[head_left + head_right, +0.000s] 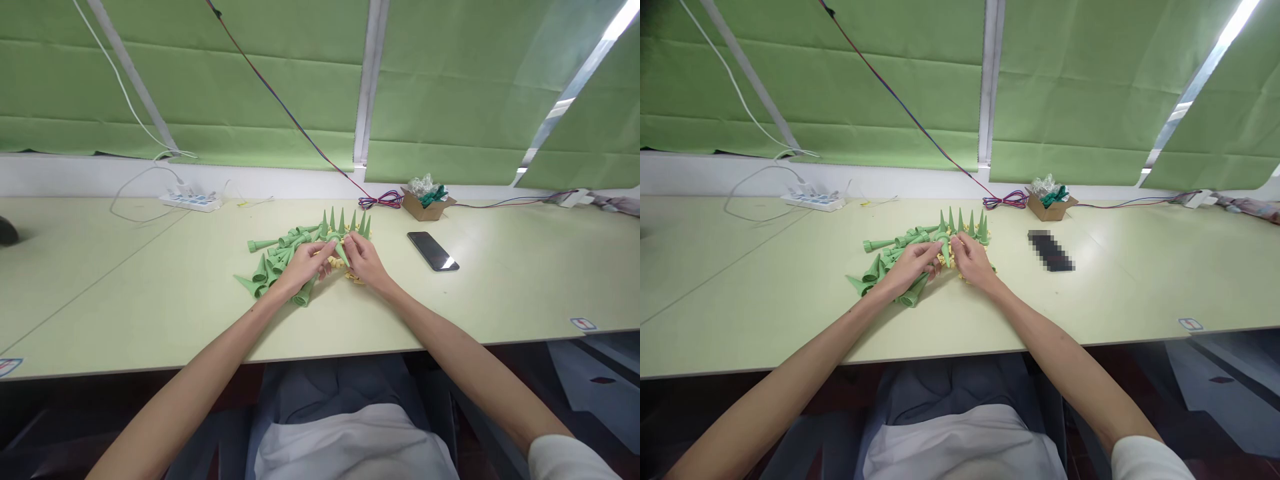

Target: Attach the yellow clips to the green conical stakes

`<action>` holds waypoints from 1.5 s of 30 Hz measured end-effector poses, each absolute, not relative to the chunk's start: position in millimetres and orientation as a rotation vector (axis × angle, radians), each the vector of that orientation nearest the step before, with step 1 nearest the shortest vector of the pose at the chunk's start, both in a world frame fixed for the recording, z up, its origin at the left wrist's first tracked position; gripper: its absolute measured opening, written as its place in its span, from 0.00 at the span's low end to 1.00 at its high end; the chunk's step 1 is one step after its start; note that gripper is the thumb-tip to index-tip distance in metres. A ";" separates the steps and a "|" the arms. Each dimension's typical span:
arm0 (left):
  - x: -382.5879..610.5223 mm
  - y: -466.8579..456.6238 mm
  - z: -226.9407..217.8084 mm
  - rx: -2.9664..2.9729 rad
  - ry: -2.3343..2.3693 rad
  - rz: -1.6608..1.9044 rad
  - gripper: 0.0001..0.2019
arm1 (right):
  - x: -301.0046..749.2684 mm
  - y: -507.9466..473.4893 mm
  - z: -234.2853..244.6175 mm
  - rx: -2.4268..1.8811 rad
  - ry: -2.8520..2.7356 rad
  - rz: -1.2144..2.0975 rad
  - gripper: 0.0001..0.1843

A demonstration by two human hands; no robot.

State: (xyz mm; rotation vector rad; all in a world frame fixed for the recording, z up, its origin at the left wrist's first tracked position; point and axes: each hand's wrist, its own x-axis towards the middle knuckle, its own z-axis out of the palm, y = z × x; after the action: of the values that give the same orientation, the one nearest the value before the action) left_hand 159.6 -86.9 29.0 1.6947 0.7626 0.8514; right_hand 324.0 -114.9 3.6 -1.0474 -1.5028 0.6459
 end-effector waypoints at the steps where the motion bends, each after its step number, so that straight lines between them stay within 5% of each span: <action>1: 159.0 -87.1 28.7 1.736 0.773 0.851 0.22 | 324.3 -115.4 4.2 -1.041 -1.507 0.638 0.26; 30: 161.3 -83.3 16.7 2.198 0.814 1.110 0.12 | 324.1 -115.1 7.2 -1.120 -1.463 0.682 0.33; 45: 163.8 -87.0 30.8 1.534 0.768 0.964 0.20 | 319.2 -119.2 7.0 -1.013 -1.492 0.621 0.28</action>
State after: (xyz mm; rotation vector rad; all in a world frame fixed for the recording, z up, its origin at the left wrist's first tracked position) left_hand 163.8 -87.0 30.8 1.5341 0.7681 0.9645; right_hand 319.2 -119.2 7.0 -1.0126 -1.4924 0.6205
